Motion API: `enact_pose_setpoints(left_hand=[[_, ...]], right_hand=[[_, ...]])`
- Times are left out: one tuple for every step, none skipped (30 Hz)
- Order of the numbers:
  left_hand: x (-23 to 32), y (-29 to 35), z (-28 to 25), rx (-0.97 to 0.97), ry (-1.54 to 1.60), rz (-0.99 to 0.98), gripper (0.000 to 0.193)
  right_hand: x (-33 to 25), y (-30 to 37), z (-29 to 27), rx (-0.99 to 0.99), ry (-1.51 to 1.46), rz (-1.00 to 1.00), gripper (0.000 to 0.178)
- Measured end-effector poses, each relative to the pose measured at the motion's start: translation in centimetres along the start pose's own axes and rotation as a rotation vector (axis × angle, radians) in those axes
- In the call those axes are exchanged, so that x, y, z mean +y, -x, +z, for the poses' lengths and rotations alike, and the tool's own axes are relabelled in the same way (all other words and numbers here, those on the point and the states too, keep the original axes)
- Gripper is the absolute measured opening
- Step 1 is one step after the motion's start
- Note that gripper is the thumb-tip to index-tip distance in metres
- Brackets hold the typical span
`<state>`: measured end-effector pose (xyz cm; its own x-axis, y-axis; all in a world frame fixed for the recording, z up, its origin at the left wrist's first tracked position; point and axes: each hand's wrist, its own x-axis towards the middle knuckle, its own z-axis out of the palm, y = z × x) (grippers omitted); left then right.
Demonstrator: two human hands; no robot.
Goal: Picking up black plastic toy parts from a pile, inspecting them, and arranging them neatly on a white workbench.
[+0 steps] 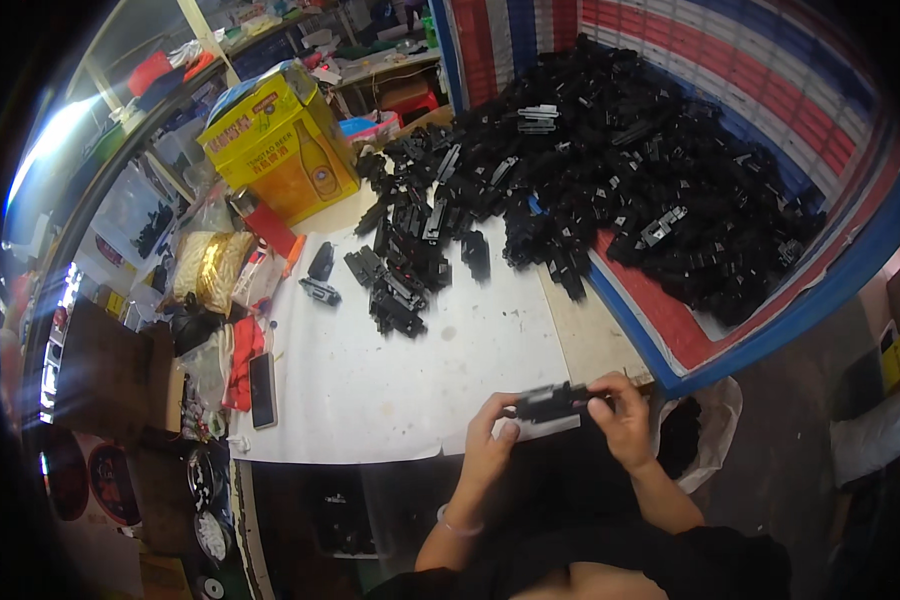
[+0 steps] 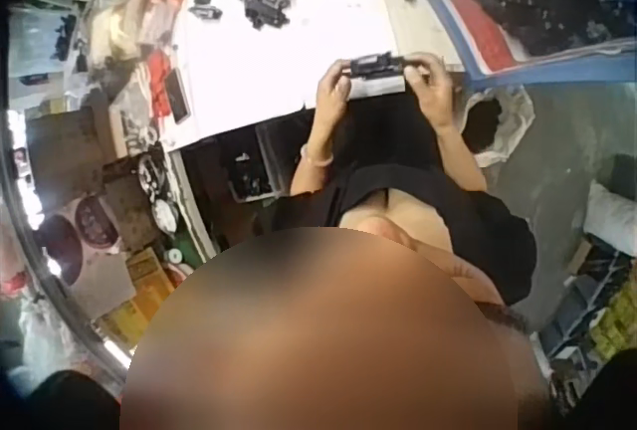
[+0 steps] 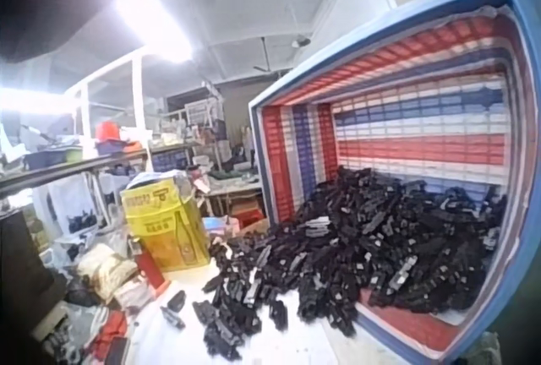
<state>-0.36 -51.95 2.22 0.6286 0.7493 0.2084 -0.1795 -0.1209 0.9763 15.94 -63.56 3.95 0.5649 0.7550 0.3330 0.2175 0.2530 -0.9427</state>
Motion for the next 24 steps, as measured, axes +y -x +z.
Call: enact_pose_setpoints(left_hand=[[0.8,0.0,0.2,0.007,0.019,-0.081,0.036],[1.6,0.0,0.5,0.016,0.037,-0.16,0.036],[2.1,-0.1,1.0,0.057,0.08,-0.147,0.032],[2.2,0.0,1.2,0.057,0.081,-0.153,0.032],[2.3,0.2,1.1,0.072,0.069,-0.137,0.032],[2.4,0.4,1.1,0.088,0.057,-0.121,0.031],[2.5,0.4,1.0,0.088,0.055,-0.124,0.031],[2.7,0.5,0.9,0.093,0.066,-0.121,0.031],[2.8,0.5,0.9,0.097,0.077,-0.118,0.032],[2.9,0.7,0.8,0.097,0.075,-0.12,0.032],[3.0,0.7,0.8,0.109,0.074,-0.114,0.032],[3.1,0.8,0.9,0.12,0.074,-0.106,0.033],[3.2,0.8,0.9,0.119,0.074,-0.107,0.033],[3.3,0.8,0.9,0.11,0.037,-0.067,0.033],[3.3,0.8,1.0,0.101,-0.001,-0.026,0.034],[3.3,0.8,1.0,0.1,0.0,-0.025,0.034],[3.3,0.9,1.0,0.098,0.001,-0.063,0.036],[3.2,1.0,1.0,0.095,0.001,-0.1,0.039],[3.1,1.2,0.9,0.092,0.003,-0.096,0.039],[3.0,1.3,0.7,0.097,-0.005,-0.099,0.039],[2.9,1.4,0.5,0.102,-0.012,-0.102,0.039],[2.8,1.6,0.1,0.096,-0.01,-0.096,0.039],[2.6,2.1,-0.6,0.126,-0.072,-0.092,0.039],[2.5,2.5,-1.4,0.15,-0.131,-0.088,0.039]], right_hand=[[-0.3,0.4,0.2,-0.005,-0.029,0.013,0.018],[-0.6,0.8,0.5,-0.012,-0.058,0.024,0.019],[-0.8,1.0,0.6,-0.02,-0.142,0.056,0.022],[-0.9,1.3,0.7,-0.019,-0.141,0.062,0.022],[-1.0,1.4,0.9,-0.014,-0.18,0.09,0.024],[-1.0,1.6,1.0,-0.009,-0.219,0.118,0.027],[-0.9,1.6,1.0,-0.009,-0.221,0.121,0.027],[-0.8,1.8,1.0,-0.035,-0.231,0.138,0.028],[-0.8,1.9,1.0,-0.061,-0.241,0.155,0.028],[-0.8,2.0,1.1,-0.06,-0.243,0.158,0.028],[-0.8,2.0,1.1,-0.066,-0.232,0.155,0.029],[-0.8,2.1,1.1,-0.072,-0.22,0.151,0.029],[-0.7,2.1,1.2,-0.071,-0.22,0.152,0.029],[-0.6,2.2,1.4,-0.045,-0.228,0.134,0.03],[-0.5,2.3,1.4,-0.02,-0.236,0.116,0.03],[-0.5,2.3,1.4,-0.019,-0.235,0.115,0.03],[-0.4,2.3,1.4,-0.017,-0.219,0.106,0.03],[-0.4,2.3,1.3,-0.015,-0.204,0.095,0.03],[-0.2,2.4,1.4,-0.014,-0.202,0.092,0.03],[0.0,2.5,1.3,-0.026,-0.216,0.142,0.03],[0.2,2.5,1.3,-0.037,-0.229,0.192,0.031],[0.7,2.1,1.1,-0.032,-0.226,0.185,0.031],[1.4,1.4,0.8,-0.068,-0.058,0.11,0.03],[2.1,0.6,0.4,-0.097,0.114,0.036,0.029]])
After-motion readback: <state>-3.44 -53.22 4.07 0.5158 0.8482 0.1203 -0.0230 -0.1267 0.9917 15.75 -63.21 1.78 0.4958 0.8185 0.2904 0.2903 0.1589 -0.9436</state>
